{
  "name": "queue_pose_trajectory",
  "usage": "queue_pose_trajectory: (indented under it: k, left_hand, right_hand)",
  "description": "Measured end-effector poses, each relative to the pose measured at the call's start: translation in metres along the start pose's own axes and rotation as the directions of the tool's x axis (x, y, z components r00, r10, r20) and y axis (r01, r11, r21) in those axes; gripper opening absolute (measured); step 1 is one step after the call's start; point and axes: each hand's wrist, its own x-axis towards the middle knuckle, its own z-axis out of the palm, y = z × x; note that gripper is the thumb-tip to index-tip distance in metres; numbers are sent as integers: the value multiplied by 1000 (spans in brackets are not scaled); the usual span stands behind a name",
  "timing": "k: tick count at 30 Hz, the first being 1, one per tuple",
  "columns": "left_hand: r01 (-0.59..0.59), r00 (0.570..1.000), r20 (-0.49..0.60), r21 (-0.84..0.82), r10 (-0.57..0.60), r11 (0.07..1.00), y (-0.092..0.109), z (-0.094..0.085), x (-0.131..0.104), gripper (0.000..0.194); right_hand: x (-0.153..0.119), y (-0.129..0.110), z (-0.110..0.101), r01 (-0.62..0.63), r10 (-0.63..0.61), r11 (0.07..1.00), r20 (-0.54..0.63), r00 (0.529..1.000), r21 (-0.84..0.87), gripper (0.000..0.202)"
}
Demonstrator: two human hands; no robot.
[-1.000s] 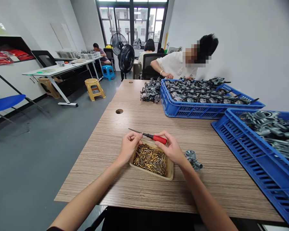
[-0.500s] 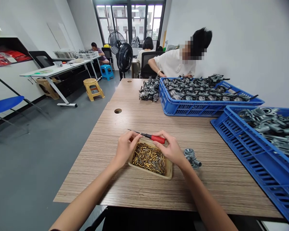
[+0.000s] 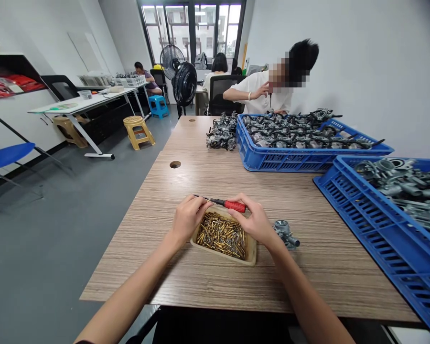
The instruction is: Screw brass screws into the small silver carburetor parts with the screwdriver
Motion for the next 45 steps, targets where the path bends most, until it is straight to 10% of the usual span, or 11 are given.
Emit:
queue_pose_trajectory:
  k: [45]
  left_hand:
    - [22, 989, 142, 45, -28, 999, 1, 3, -4, 29]
  right_hand:
    - [-2, -3, 1, 15, -18, 994, -28, 999, -107, 14]
